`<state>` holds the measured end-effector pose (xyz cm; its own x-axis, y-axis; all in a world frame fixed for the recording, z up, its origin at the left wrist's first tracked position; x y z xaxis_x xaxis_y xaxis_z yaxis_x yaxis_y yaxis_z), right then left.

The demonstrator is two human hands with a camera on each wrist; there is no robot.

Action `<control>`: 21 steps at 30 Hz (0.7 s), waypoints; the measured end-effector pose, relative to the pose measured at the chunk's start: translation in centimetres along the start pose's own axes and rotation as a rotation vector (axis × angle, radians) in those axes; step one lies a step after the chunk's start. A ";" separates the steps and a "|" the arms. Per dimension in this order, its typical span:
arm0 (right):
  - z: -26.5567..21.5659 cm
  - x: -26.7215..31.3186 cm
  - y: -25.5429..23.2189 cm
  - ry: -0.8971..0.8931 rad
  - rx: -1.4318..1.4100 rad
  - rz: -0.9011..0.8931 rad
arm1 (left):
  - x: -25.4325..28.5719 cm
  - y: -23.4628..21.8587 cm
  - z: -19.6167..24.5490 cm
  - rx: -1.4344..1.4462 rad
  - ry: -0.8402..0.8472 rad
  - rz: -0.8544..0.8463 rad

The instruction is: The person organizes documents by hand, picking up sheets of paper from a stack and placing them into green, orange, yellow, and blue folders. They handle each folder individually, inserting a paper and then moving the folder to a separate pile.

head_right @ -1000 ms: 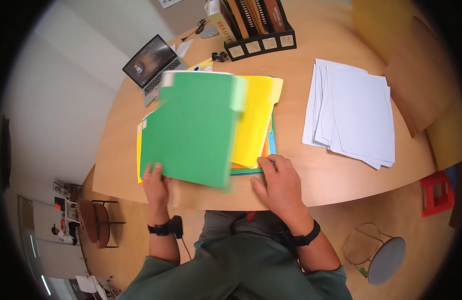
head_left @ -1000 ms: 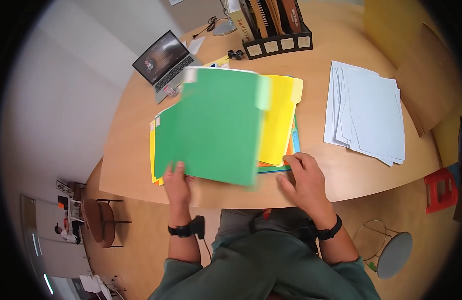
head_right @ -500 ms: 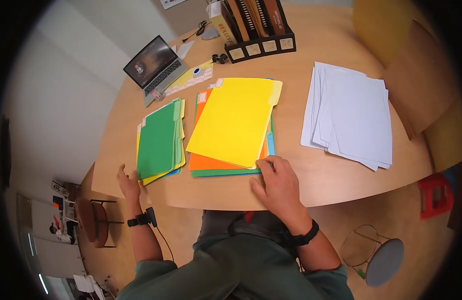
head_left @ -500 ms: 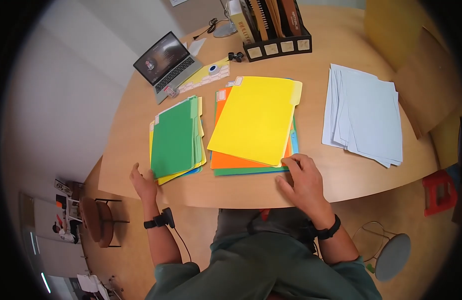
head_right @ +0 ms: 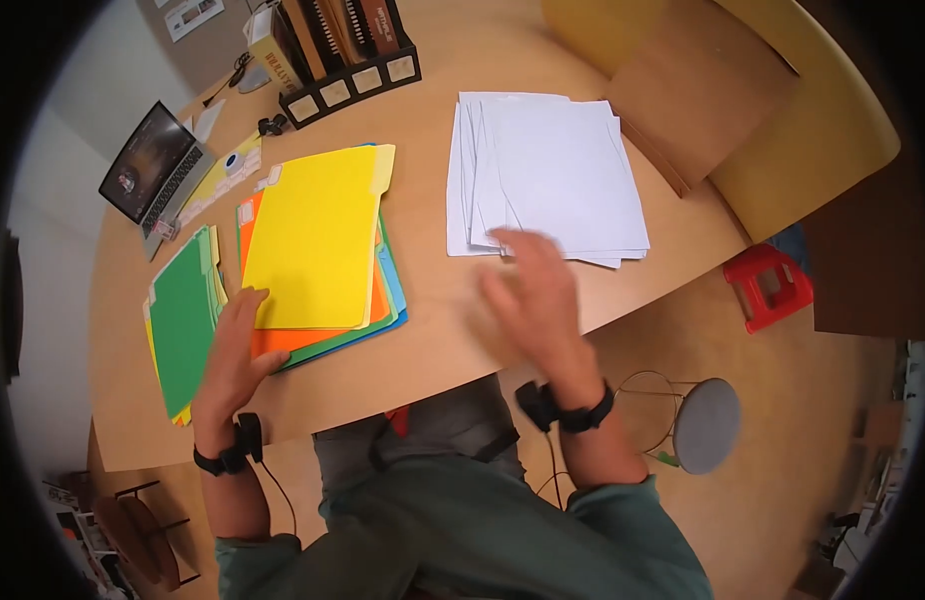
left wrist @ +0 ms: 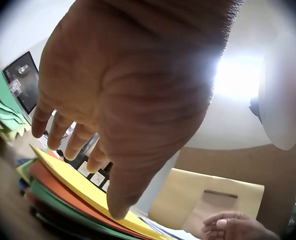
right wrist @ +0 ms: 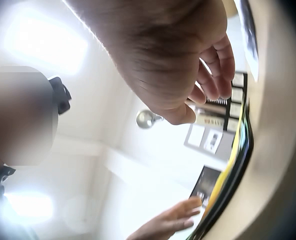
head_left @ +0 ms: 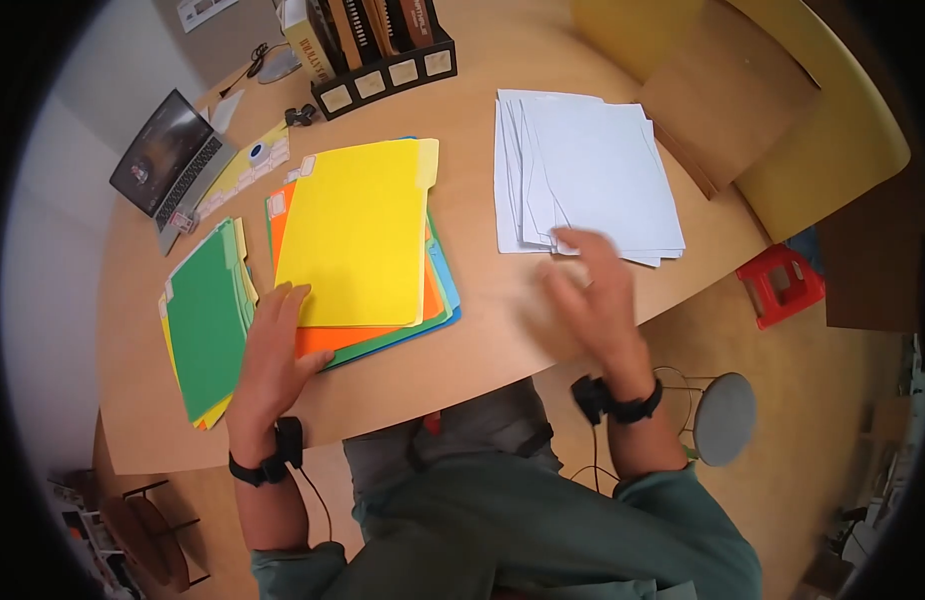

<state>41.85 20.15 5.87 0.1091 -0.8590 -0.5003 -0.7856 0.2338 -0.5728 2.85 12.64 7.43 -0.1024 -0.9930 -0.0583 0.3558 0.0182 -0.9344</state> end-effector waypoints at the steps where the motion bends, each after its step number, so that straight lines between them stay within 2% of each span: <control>1: 1.8 -0.6 -0.9 -0.019 0.104 0.064 | -0.7 0.4 -0.7 -0.072 0.018 -0.040; 3: 3.1 -1.0 -1.8 0.088 0.148 -0.004 | -1.9 0.2 -1.6 -0.155 0.019 -0.076; 4: 2.6 -1.1 -1.3 0.080 0.134 -0.010 | -2.6 0.2 -1.8 -0.133 0.002 -0.120; 6: 1.8 0.1 0.3 0.096 -0.084 -0.152 | -3.2 0.5 -2.2 -0.111 -0.026 -0.172; 7: 1.1 0.8 1.0 0.099 -0.087 -0.160 | -3.5 0.9 -2.5 -0.086 -0.043 -0.194; 9: -1.8 2.2 4.7 0.084 -0.283 -0.370 | -3.8 1.5 -2.9 -0.056 -0.063 -0.222; 13: -5.9 2.1 8.6 0.061 -0.414 -0.447 | -3.8 1.9 -3.9 -0.003 -0.055 -0.237; 19: -6.5 1.2 11.2 0.200 -0.390 -0.546 | -3.4 1.7 -3.8 0.015 -0.032 -0.185; 21: -6.9 1.5 11.6 0.216 -0.485 -0.585 | -3.4 1.8 -3.8 0.028 -0.048 -0.201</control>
<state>28.72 18.40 2.91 0.5051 -0.8621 -0.0392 -0.8203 -0.4655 -0.3323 0.36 16.50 4.60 -0.1297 -0.9808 0.1458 0.3589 -0.1835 -0.9152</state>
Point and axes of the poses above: each hand's wrist, its own x-axis away from the middle knuckle, its own y-axis out of the palm, z = x × y, the point moved 7 cm from there along -x, towards the middle knuckle, and after that the axes turned 3 degrees about y, right-handed, at the moved point
